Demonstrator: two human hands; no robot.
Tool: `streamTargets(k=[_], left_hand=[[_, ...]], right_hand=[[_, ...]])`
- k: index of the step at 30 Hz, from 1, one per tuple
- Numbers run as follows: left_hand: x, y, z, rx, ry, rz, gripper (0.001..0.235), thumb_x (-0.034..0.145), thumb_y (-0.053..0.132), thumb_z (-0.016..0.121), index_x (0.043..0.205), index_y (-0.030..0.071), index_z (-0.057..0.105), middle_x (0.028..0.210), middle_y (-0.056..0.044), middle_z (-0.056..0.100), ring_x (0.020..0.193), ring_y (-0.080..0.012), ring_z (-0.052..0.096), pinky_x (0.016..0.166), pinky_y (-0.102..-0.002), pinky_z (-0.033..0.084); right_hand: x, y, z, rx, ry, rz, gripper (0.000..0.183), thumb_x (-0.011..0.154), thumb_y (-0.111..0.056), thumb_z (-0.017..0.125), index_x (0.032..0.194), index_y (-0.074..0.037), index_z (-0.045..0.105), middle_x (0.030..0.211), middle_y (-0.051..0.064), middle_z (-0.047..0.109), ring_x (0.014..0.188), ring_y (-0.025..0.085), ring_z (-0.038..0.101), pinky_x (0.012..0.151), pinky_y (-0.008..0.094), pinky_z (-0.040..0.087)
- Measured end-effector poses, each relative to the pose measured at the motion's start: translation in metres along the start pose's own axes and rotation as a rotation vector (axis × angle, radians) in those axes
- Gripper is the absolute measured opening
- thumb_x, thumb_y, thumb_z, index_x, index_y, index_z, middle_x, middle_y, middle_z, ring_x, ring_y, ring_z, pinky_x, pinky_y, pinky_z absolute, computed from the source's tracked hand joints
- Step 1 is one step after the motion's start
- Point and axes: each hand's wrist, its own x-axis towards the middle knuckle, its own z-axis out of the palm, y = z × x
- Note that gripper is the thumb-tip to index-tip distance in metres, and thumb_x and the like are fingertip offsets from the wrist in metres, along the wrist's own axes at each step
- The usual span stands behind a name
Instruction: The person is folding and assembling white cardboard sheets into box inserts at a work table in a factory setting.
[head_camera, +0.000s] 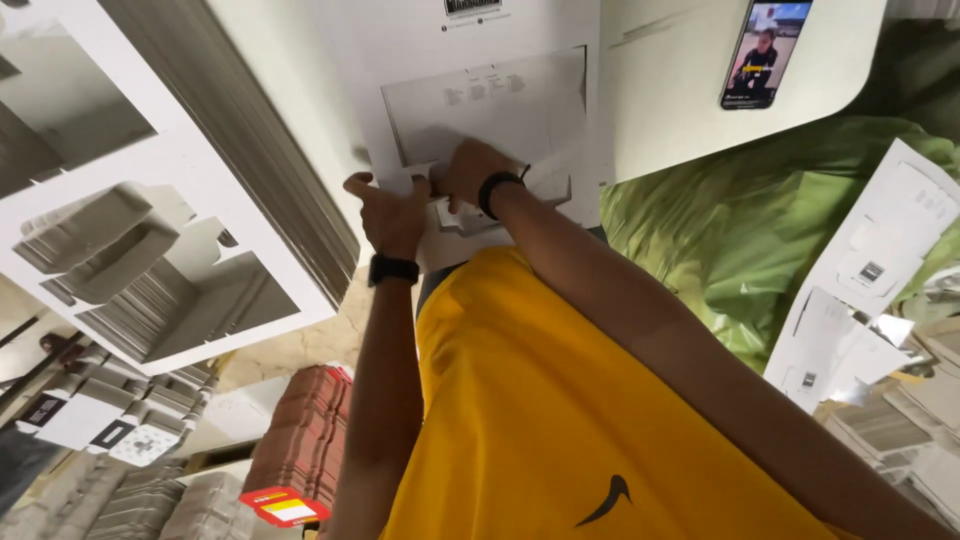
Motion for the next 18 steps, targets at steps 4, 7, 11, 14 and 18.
streamTargets(k=[4, 7, 11, 14, 18], left_hand=[[0.009, -0.005, 0.004, 0.104, -0.053, 0.031, 0.072, 0.078, 0.052, 0.073, 0.13, 0.007, 0.05, 0.1, -0.022, 0.074, 0.098, -0.0443, 0.074, 0.085, -0.056, 0.059], [0.003, 0.005, -0.009, 0.048, -0.094, 0.04, 0.067, 0.081, 0.044, 0.072, 0.129, 0.003, 0.05, 0.103, -0.025, 0.073, 0.102, -0.047, 0.072, 0.089, -0.059, 0.059], [-0.005, 0.013, -0.012, 0.017, -0.077, 0.059, 0.062, 0.08, 0.037, 0.073, 0.126, 0.001, 0.052, 0.1, -0.026, 0.072, 0.099, -0.0471, 0.073, 0.087, -0.06, 0.059], [-0.028, 0.03, -0.029, 0.058, -0.086, 0.068, 0.062, 0.076, 0.035, 0.075, 0.123, 0.001, 0.052, 0.097, -0.024, 0.073, 0.095, -0.0467, 0.073, 0.084, -0.061, 0.059], [-0.068, 0.091, -0.028, 0.066, 0.039, 0.209, 0.066, 0.081, 0.044, 0.074, 0.127, 0.002, 0.054, 0.095, -0.03, 0.073, 0.093, -0.0477, 0.073, 0.084, -0.059, 0.059]], right_hand=[[-0.041, -0.019, -0.029, 0.085, -0.021, -0.012, 0.031, 0.092, -0.034, 0.066, 0.065, -0.018, 0.07, 0.065, -0.009, 0.074, 0.057, 0.012, 0.067, 0.061, 0.035, 0.058], [-0.038, -0.026, -0.025, 0.043, -0.036, 0.001, 0.034, 0.093, -0.032, 0.07, 0.066, -0.014, 0.061, 0.065, -0.001, 0.074, 0.067, 0.015, 0.071, 0.065, 0.035, 0.059], [-0.026, -0.016, -0.019, 0.203, 0.02, 0.047, 0.032, 0.092, -0.033, 0.063, 0.064, -0.017, 0.064, 0.058, -0.006, 0.071, 0.05, 0.013, 0.067, 0.054, 0.032, 0.058], [-0.021, -0.012, -0.014, 0.144, -0.016, 0.049, 0.032, 0.094, -0.031, 0.061, 0.065, -0.016, 0.063, 0.062, -0.003, 0.073, 0.056, 0.013, 0.068, 0.061, 0.035, 0.059], [0.042, -0.004, -0.026, 0.016, 0.22, 0.193, 0.015, 0.08, -0.031, 0.064, 0.081, -0.021, 0.075, 0.075, -0.001, 0.073, 0.079, 0.021, 0.074, 0.063, 0.038, 0.054]])
